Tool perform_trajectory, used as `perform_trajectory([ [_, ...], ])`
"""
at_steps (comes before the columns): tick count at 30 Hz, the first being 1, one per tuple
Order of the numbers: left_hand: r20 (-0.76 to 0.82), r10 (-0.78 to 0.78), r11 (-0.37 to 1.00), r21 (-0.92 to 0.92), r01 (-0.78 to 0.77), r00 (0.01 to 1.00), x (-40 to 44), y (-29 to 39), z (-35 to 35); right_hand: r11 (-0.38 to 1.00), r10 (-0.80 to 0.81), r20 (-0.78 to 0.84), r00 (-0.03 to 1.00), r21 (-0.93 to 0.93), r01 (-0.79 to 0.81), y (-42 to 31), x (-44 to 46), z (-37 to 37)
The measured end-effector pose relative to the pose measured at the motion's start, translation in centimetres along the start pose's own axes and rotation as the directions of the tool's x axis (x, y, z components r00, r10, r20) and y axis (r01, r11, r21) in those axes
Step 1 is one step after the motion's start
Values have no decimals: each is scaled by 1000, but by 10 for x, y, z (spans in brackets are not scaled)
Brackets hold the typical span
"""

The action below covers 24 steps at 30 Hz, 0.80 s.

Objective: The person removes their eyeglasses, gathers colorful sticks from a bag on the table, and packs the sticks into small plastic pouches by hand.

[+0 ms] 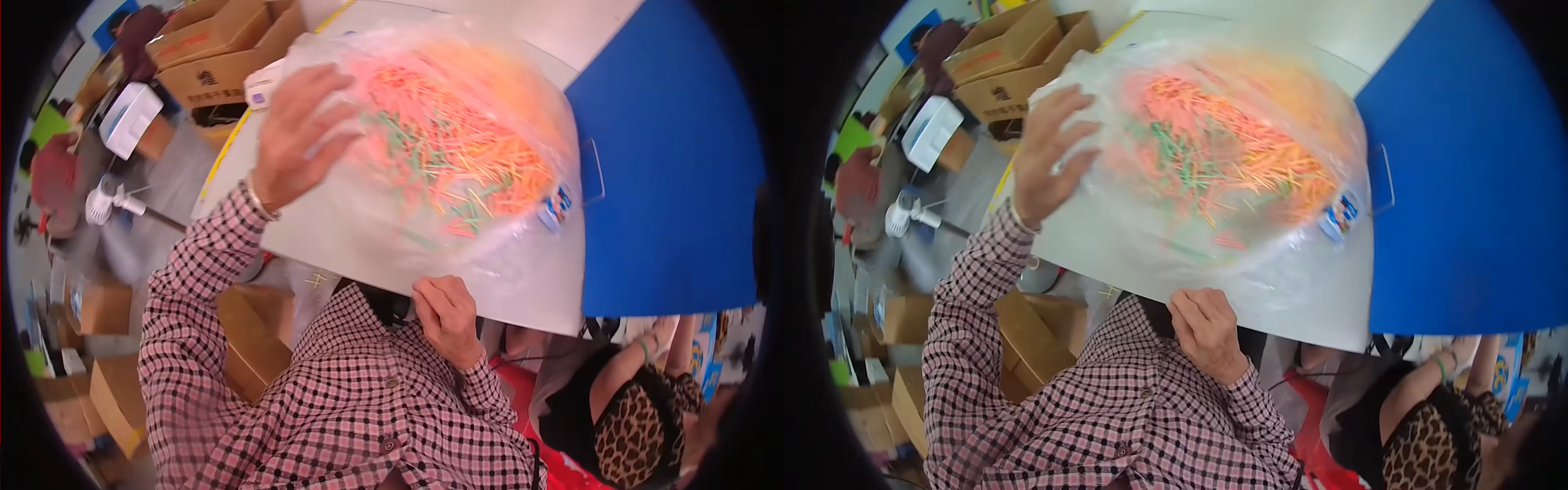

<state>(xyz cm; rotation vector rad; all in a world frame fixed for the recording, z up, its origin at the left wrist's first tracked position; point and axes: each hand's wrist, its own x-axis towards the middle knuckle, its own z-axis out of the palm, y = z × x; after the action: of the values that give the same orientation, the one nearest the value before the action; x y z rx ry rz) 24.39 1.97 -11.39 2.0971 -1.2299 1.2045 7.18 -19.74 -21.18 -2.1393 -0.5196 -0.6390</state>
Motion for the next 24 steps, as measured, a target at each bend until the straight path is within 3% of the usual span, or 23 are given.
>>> perform_trajectory([
  [4, 29, 124, 971, -209, -116, 992, 23, 29, 78, 995, 94, -59, 994, -21, -96, 5, -13, -18],
  [6, 342, -43, 807, -542, 234, 939, 22, 32, 117, 988, 151, -95, 984, -27, -155, 9, -18, -27],
  [7, 345, -38, 805, -546, 233, 938, 15, 27, 135, 979, 198, -118, 973, -25, -202, 12, -22, -32],
  [9, 592, 159, 830, -513, 217, 790, 0, 18, 163, 968, 248, -159, 956, -2, -251, 21, -29, -41],
  [10, 597, 165, 830, -514, 216, 785, -5, 19, 164, 967, 253, -164, 954, 2, -256, 25, -29, -46],
  [13, 767, 265, 912, -397, 107, 585, -22, 20, 149, 956, 236, -198, 951, -131, -264, 34, -25, -55],
  [14, 768, 273, 911, -400, 101, 580, -28, 21, 141, 955, 239, -207, 949, -128, -269, 38, -26, -56],
  [16, 644, 339, 890, -455, -14, 686, -38, 29, 120, 924, 224, -151, 963, -280, -259, 45, -26, -56],
  [20, 645, 404, 844, -537, 9, 648, -34, 61, 86, 879, 226, -30, 974, -424, -217, 63, -24, -48],
  [22, 694, 395, 821, -561, 109, 602, -35, 81, 81, 855, 235, 5, 972, -476, -205, 68, -27, -47],
  [24, 682, 387, 808, -575, 129, 621, -27, 89, 90, 865, 223, 54, 973, -471, -172, 69, -29, -43],
])
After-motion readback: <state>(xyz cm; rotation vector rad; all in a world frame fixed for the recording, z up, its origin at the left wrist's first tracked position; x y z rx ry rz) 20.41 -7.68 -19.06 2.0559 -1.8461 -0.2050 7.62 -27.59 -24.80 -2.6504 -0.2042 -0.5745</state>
